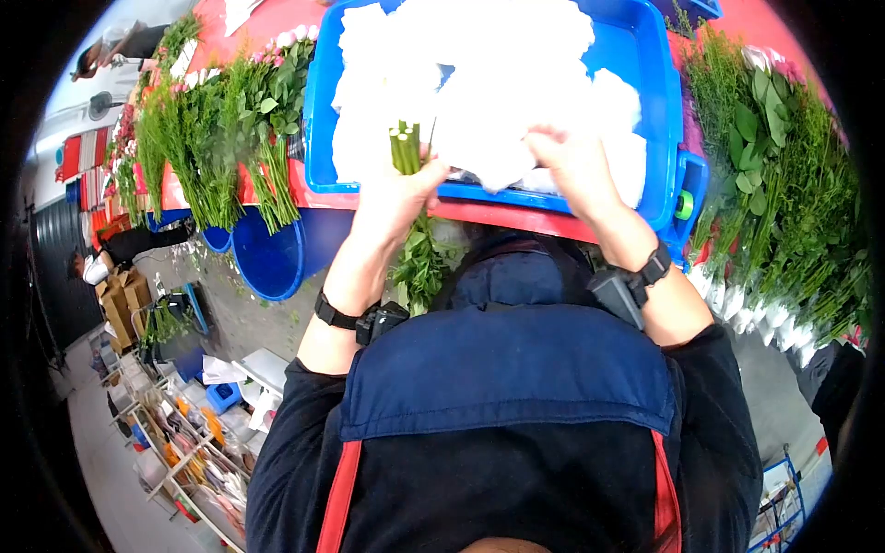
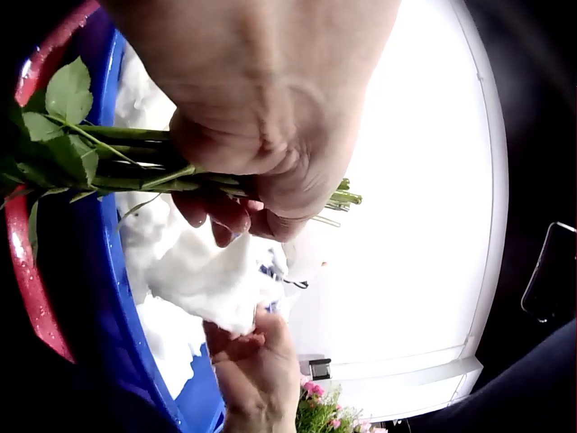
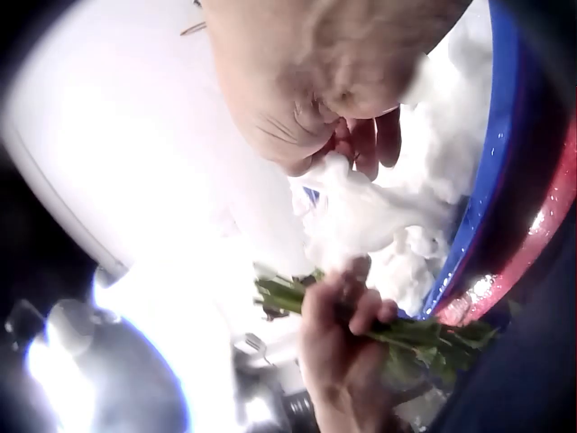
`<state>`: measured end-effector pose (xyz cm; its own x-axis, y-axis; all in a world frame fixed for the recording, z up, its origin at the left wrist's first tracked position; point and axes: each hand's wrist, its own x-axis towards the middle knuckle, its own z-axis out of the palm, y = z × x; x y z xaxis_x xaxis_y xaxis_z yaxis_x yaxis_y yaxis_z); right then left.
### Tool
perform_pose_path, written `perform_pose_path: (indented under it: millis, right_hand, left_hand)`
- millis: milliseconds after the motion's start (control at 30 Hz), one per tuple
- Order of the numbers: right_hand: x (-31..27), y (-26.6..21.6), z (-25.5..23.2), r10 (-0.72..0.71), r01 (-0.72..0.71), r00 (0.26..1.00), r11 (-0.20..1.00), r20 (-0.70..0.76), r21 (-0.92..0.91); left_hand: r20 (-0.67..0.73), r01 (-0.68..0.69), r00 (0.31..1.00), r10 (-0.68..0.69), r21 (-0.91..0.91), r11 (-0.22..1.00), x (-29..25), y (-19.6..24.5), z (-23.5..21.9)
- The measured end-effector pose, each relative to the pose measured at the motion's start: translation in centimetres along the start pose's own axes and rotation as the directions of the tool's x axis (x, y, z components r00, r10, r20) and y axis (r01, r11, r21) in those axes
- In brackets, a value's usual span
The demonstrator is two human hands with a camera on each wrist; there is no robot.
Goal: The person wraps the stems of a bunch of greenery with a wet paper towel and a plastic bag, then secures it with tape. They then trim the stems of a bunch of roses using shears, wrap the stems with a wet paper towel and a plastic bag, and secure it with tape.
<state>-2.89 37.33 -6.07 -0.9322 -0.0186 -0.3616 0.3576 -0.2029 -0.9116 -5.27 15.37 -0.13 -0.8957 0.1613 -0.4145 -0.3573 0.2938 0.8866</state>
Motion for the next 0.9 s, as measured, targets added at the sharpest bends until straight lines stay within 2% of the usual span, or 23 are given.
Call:
perform_pose_path:
  millis: [100,200,233,333,367,400,467,500,533,600,633,733,767,800,867,900]
  right_hand:
    - [0.5,0.6,-3.3,0.075,-0.072,0.997,0.968,-0.004,0.242]
    - [-0.6,-2.0,-3.3,0.084,-0.035,0.991,0.915,-0.105,0.402]
    - [-0.1,-1.0,-5.2,0.064,-0.018,0.994,0.898,-0.09,0.44]
    - [0.1,0.0,-6.9,0.028,0.06,0.977,0.914,-0.211,0.401]
    - [-0.3,0.0,-6.4,0.008,0.08,0.962,0.949,-0.274,0.306]
    - [-0.6,0.3,-6.1,-0.074,0.117,0.959,0.982,-0.273,0.145]
    - [-0.9,1.6,-5.4,-0.232,0.192,0.945,0.964,-0.233,-0.183]
    - [-1.3,2.1,-4.4,-0.264,0.19,0.936,0.936,-0.232,-0.298]
    - [-1.9,2.0,-3.2,-0.251,0.182,0.95,0.929,-0.188,-0.322]
    - [-2.2,2.5,-2.0,-0.23,0.192,0.963,0.953,-0.144,-0.236]
    - [-2.4,1.8,-1.7,-0.129,0.088,0.98,0.964,-0.153,-0.251]
    - [-2.3,0.7,-0.7,-0.131,0.124,0.982,0.99,-0.135,-0.064]
    - [-2.3,0.2,-0.2,-0.127,0.124,0.987,0.992,-0.103,-0.032]
    - [-2.4,-0.2,0.6,-0.121,0.122,0.99,0.993,-0.068,0.001]
    - [-2.5,-0.4,2.5,-0.135,0.135,0.991,0.99,-0.007,0.028]
    - [-2.6,-0.1,3.6,-0.152,0.152,0.988,0.988,0.017,0.023]
  left_hand:
    - [0.02,-0.014,1.0,0.015,-0.052,0.999,0.4,-0.5,-1.3]
    - [-0.021,-0.026,1.0,0.023,-0.143,0.989,0.3,-0.3,-1.9]
    - [-0.027,-0.045,0.999,0.041,-0.189,0.981,0.3,-0.3,-2.2]
    - [-0.003,-0.053,0.999,0.054,-0.252,0.966,0.4,-0.3,-3.0]
    - [0.016,-0.039,0.999,0.044,-0.245,0.969,0.6,-0.6,-3.1]
    - [0.034,-0.025,0.999,0.034,-0.237,0.971,0.6,-0.7,-3.2]
    - [0.036,-0.035,0.998,0.045,-0.242,0.97,0.6,-0.6,-3.0]
    - [0.04,-0.04,0.998,0.051,-0.245,0.969,0.6,-0.6,-2.8]
    - [0.021,-0.046,0.998,0.051,-0.195,0.98,0.6,-0.5,-2.7]
    - [-0.016,-0.055,0.998,0.054,-0.094,0.994,0.5,-0.2,-2.7]
    - [-0.057,-0.064,0.996,0.062,-0.05,0.997,0.2,0.3,-2.4]
    - [-0.094,-0.123,0.986,0.139,0.158,0.98,-0.1,-0.4,-2.0]
    - [-0.085,-0.044,0.994,0.063,0.209,0.977,-0.6,-0.3,-1.5]
    - [-0.005,0.012,1.0,-0.011,0.202,0.979,-1.0,0.2,-1.0]
    - [0.122,-0.098,0.99,0.067,0.261,0.96,-0.9,0.2,0.1]
    - [0.139,-0.102,0.988,0.065,0.281,0.954,-0.5,-0.1,0.6]
